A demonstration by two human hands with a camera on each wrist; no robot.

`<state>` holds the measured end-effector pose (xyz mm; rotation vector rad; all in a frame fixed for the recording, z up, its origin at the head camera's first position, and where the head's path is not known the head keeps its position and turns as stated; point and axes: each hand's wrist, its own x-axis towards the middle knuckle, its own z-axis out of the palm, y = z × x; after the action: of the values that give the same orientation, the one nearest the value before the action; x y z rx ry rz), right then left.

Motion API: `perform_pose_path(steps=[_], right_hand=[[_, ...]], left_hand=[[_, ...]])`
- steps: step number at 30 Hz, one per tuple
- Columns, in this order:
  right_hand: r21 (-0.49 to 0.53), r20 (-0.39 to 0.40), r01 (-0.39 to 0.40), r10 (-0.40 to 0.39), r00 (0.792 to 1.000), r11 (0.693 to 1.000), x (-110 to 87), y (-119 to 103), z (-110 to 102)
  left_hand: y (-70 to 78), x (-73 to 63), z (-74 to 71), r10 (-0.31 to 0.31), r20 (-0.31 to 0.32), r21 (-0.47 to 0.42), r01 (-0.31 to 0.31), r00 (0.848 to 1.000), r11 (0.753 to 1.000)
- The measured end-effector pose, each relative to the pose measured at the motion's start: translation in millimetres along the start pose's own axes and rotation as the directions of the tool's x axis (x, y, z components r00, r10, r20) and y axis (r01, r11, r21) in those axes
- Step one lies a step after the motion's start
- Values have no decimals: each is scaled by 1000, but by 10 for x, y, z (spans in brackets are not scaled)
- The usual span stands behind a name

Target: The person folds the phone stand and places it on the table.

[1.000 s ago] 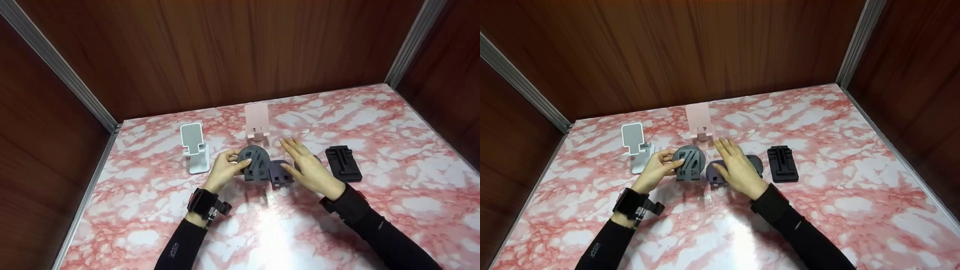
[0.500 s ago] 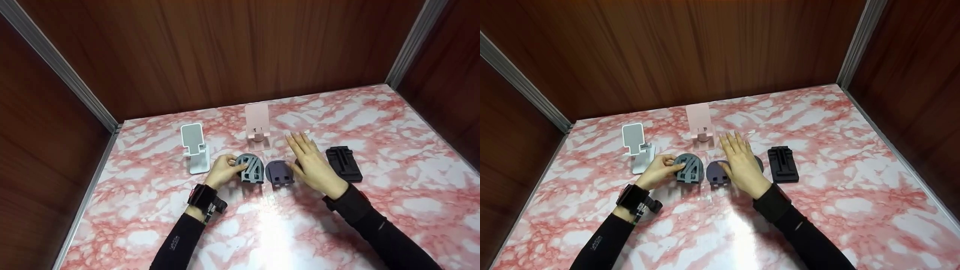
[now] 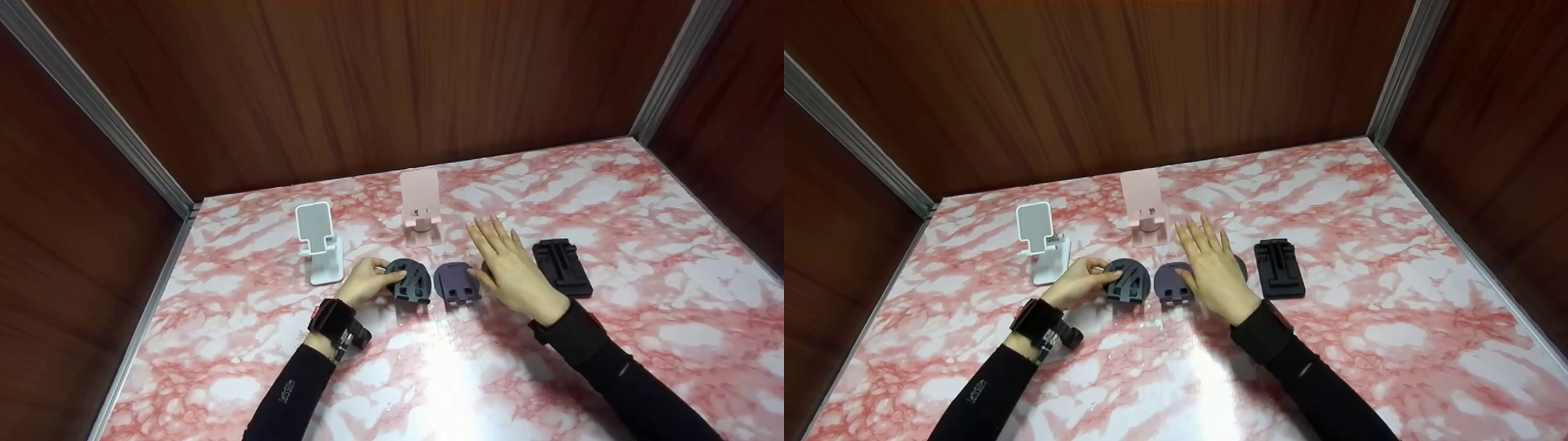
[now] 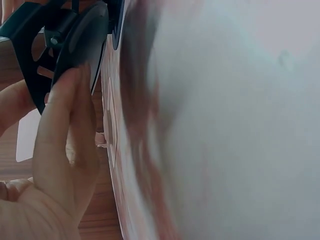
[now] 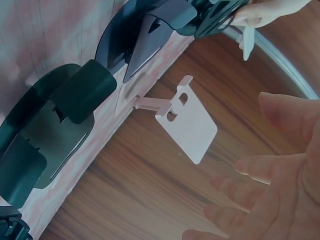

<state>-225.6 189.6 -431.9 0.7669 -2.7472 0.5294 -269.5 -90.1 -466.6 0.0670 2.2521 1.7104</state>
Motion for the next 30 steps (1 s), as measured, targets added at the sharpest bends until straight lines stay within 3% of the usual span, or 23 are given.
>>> perform_pose_path(steps=[4,13,22,27,30], right_hand=[[-17,11,1,-1,1000,1000,3,-3,-1],[-15,27,4,-4,1000,1000,10,-13,15],[1,21,14,-14,1000,1000,10,6,7],[-2,20,11,-11,1000,1000,6,12,3],[-5,16,10,-10,1000,1000,4,16,2]], left_hand=[[-15,0,10,-10,2,-32,10,1000,999],[-72,4,-37,-33,-3,54,33,999,998],[-21,-62,-41,-113,-40,-26,112,993,993],[15,-93,-63,-67,-50,121,73,996,990],[42,-109,-84,-4,-44,268,16,999,963]])
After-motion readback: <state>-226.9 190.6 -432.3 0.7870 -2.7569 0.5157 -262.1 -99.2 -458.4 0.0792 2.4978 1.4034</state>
